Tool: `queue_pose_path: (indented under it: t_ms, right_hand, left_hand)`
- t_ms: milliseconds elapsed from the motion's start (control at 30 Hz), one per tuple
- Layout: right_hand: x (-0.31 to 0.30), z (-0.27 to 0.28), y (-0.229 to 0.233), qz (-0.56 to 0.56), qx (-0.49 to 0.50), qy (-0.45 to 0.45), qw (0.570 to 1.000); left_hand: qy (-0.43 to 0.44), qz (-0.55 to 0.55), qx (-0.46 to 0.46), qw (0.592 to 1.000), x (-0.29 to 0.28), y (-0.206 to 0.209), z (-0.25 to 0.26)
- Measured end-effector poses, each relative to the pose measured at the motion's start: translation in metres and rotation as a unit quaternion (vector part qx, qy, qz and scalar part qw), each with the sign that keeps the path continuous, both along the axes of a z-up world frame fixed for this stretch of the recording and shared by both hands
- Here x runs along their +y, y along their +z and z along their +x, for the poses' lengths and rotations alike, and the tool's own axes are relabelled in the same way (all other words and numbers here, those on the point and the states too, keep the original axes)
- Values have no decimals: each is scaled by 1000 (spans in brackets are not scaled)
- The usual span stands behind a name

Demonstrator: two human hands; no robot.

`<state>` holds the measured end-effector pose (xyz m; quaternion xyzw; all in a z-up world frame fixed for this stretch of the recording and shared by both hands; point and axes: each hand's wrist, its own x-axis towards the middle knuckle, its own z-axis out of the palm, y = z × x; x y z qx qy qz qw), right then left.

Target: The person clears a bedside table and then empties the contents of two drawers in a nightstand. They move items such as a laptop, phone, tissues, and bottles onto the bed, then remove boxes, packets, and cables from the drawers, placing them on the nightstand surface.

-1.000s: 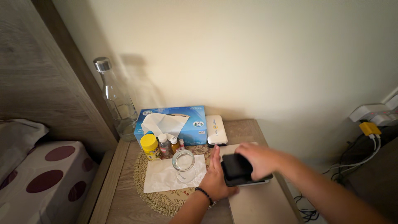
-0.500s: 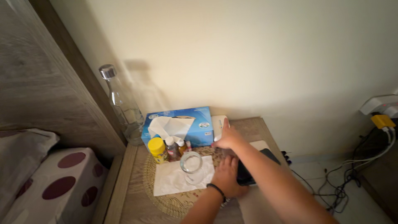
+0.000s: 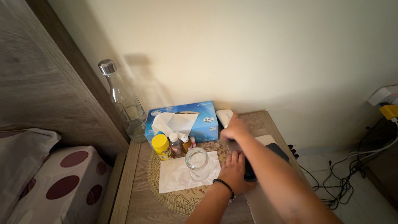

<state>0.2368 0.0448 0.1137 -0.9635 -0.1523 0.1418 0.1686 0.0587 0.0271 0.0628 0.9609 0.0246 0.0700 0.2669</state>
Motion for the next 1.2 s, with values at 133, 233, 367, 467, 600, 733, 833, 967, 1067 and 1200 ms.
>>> queue_pose_path:
  t_ms: [133,233,367,467,600,733,833,967,1067,1200]
  right_hand:
    - [-33,28,9,60,-14,62,996]
    - [-69,33,35,64,16,124,990]
    - [-134,24,71,65,-6,270,961]
    - [-170,8,70,47,-42,375,925]
    - [-195,-10,54,42,-103,493,863]
    - [-193,-13,41,0,-83,510,856]
    - [-185,-11,47,-39,-41,502,863]
    - [-190,-28,62,-53,-26,467,882]
    - [-196,-36,70,-46,-21,440,897]
    - [-198,-40,67,-34,37,376,925]
  left_hand:
    - [-1,3,-16,1000,0,4,-1]
    - [0,-8,-26,1000,0,0,0]
    - [20,-59,-30,998,3,-2,0]
    - [97,-117,-57,987,-6,1,-10]
    - [203,-126,-9,971,-26,13,-22]
    - [236,-185,23,954,-34,11,-21]
    - [222,-348,69,908,-24,0,-6]
    - [204,-587,132,773,-2,-5,11]
    - [240,-632,190,712,2,0,19]
    - [296,-625,209,691,0,22,21]
